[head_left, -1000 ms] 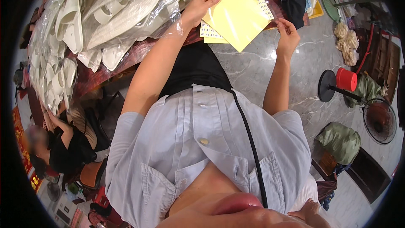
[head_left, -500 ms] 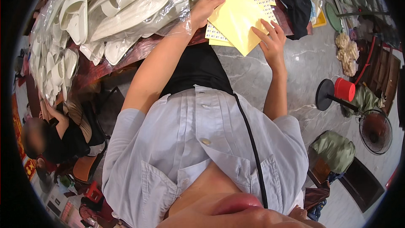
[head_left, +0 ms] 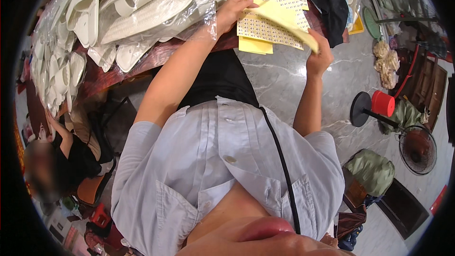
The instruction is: Sort and apply labels to footwear components at a production table.
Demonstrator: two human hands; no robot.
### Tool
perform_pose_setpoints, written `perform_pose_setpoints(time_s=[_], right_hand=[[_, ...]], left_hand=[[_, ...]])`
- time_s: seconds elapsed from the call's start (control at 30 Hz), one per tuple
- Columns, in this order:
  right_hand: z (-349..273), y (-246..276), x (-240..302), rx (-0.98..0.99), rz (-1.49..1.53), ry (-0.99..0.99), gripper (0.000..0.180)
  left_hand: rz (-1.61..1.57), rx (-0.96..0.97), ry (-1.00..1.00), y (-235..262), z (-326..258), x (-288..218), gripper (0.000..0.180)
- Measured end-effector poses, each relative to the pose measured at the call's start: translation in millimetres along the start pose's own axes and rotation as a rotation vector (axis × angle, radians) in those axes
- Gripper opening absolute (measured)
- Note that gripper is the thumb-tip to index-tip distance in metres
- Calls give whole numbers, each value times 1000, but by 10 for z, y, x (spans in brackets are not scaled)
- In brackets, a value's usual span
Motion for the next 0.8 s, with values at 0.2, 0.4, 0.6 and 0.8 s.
perform_pose_setpoints(time_s=[0.2,0.4,0.6,0.8], right_hand=[[-39,221,-618,-471,696,-600,11],[-180,-114,-919,-314,981,-839,14],[-331,-435,-951,-94,984,-954,16],[-377,-540,-901,-56,965,-996,17]], left_hand=[[330,-12,-86,-83,-52,-116,24],[305,-79,-76,-44,-54,-85,22],[-10,-65,35,14,3,34,39],[134,66,-57,-92,-9,-25,34]])
Point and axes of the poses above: each hand's wrist, its own z-axis towards the middle knuckle, its own y-axis out of the back of the hand, x = y × z, the point moved 10 cm from there along z, towards the middle knuckle, and after that the axes turned 4 degrees about z, right-handed, at the moved point
